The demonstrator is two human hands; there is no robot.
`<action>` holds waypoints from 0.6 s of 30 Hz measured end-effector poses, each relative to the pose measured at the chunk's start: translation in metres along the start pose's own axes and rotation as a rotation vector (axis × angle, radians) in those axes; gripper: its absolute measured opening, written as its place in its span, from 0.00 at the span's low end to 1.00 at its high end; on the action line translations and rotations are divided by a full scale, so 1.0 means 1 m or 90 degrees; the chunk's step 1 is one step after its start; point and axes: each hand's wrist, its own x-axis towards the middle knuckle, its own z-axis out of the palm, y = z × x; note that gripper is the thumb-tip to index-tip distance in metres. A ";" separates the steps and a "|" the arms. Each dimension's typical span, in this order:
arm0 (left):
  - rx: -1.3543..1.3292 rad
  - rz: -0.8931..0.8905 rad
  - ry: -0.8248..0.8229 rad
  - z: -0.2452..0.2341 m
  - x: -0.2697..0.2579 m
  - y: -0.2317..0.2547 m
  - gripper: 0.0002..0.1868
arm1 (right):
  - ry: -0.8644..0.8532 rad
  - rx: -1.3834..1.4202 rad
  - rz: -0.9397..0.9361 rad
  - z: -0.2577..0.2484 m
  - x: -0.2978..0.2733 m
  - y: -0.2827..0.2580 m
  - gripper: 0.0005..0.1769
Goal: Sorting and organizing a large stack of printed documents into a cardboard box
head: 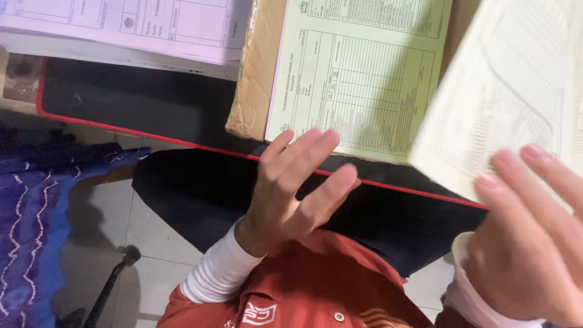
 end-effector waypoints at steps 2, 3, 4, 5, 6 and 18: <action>-0.019 0.023 0.086 0.002 -0.013 0.000 0.25 | -0.061 -0.002 -0.077 0.003 0.032 -0.012 0.13; 0.021 0.058 0.124 0.001 -0.016 0.000 0.29 | -0.053 -0.017 -0.133 0.009 0.044 -0.017 0.13; 0.060 0.092 0.162 0.001 -0.019 0.001 0.32 | -0.047 -0.031 -0.188 0.013 0.055 -0.023 0.15; 0.059 0.091 0.161 -0.007 -0.009 0.003 0.32 | -0.048 -0.031 -0.187 0.016 0.057 -0.027 0.15; 0.080 0.104 0.132 -0.014 0.000 0.003 0.24 | -0.079 -0.017 -0.175 0.019 0.058 -0.031 0.15; 0.087 0.016 -0.009 -0.031 0.010 -0.015 0.10 | -0.173 -0.018 -0.071 0.067 0.027 -0.035 0.15</action>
